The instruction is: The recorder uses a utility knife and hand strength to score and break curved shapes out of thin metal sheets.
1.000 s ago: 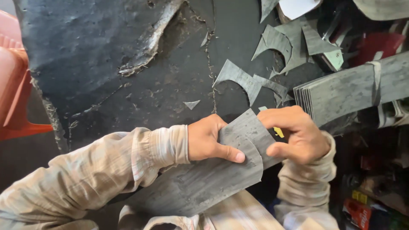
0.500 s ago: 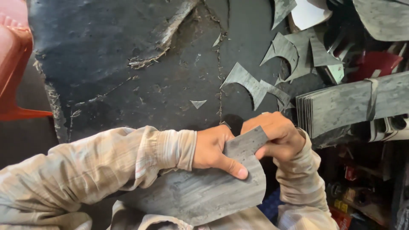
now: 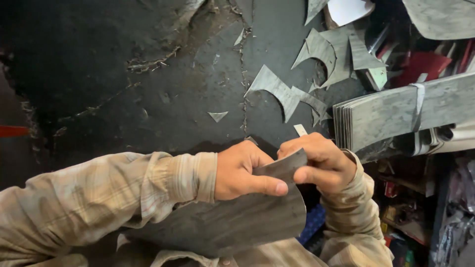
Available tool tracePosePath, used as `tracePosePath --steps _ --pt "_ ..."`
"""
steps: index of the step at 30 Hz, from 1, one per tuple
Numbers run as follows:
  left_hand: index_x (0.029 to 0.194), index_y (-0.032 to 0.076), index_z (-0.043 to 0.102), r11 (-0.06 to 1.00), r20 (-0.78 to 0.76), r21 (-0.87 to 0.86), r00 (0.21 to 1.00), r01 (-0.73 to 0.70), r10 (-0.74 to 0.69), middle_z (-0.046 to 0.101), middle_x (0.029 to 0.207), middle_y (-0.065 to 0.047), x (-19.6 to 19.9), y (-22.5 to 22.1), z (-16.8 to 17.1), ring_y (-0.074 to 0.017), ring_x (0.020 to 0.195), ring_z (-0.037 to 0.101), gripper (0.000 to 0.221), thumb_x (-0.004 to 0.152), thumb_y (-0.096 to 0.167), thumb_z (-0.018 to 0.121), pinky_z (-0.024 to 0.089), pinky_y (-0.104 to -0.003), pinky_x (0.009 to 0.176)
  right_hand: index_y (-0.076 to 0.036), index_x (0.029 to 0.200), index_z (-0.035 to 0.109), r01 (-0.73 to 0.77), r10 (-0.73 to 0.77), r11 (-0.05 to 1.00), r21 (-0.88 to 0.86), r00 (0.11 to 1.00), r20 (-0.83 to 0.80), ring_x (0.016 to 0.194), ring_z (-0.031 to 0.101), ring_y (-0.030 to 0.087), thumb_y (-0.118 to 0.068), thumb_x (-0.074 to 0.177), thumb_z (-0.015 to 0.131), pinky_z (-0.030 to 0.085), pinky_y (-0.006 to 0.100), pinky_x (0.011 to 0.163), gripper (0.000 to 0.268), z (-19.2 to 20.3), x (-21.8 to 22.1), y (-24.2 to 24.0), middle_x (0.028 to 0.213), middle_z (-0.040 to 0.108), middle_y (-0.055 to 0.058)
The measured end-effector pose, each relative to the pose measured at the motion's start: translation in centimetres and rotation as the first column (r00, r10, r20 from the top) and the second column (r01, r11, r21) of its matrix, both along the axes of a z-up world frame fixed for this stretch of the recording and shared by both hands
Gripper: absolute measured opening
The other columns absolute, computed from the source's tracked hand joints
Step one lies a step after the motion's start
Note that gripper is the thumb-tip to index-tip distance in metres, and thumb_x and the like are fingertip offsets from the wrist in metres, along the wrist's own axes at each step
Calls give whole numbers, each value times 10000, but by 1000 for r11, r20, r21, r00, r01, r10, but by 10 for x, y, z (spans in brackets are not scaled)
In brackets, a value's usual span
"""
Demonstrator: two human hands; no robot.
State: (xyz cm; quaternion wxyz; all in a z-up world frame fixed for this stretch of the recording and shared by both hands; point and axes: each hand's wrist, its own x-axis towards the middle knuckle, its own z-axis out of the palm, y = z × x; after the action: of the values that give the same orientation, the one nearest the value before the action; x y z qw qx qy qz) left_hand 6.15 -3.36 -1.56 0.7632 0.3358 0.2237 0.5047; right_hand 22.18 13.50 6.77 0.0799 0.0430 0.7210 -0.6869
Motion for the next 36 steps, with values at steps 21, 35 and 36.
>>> tracePosePath --steps 21,35,36 --pt "806 9 730 998 96 -9 993 65 -64 583 695 69 6 -5 -5 -33 670 483 312 934 289 779 400 -281 588 -5 885 654 -294 288 956 1 935 -205 702 667 288 -256 969 747 510 388 629 281 -5 -35 15 806 667 123" --pt "982 36 772 984 -714 75 680 -163 167 752 802 -200 -9 16 -5 -286 753 758 368 831 371 747 574 -388 691 -5 965 722 333 -413 906 261 829 377 706 564 55 -168 1011 656 473 290 600 181 -18 16 14 742 671 139" --pt "1002 37 771 978 -713 81 674 -193 192 763 823 -191 -10 16 -4 -276 764 764 354 831 345 745 577 -379 705 -21 978 717 425 -569 748 509 807 161 708 631 99 -159 1047 635 505 284 633 175 -21 21 13 770 696 110"
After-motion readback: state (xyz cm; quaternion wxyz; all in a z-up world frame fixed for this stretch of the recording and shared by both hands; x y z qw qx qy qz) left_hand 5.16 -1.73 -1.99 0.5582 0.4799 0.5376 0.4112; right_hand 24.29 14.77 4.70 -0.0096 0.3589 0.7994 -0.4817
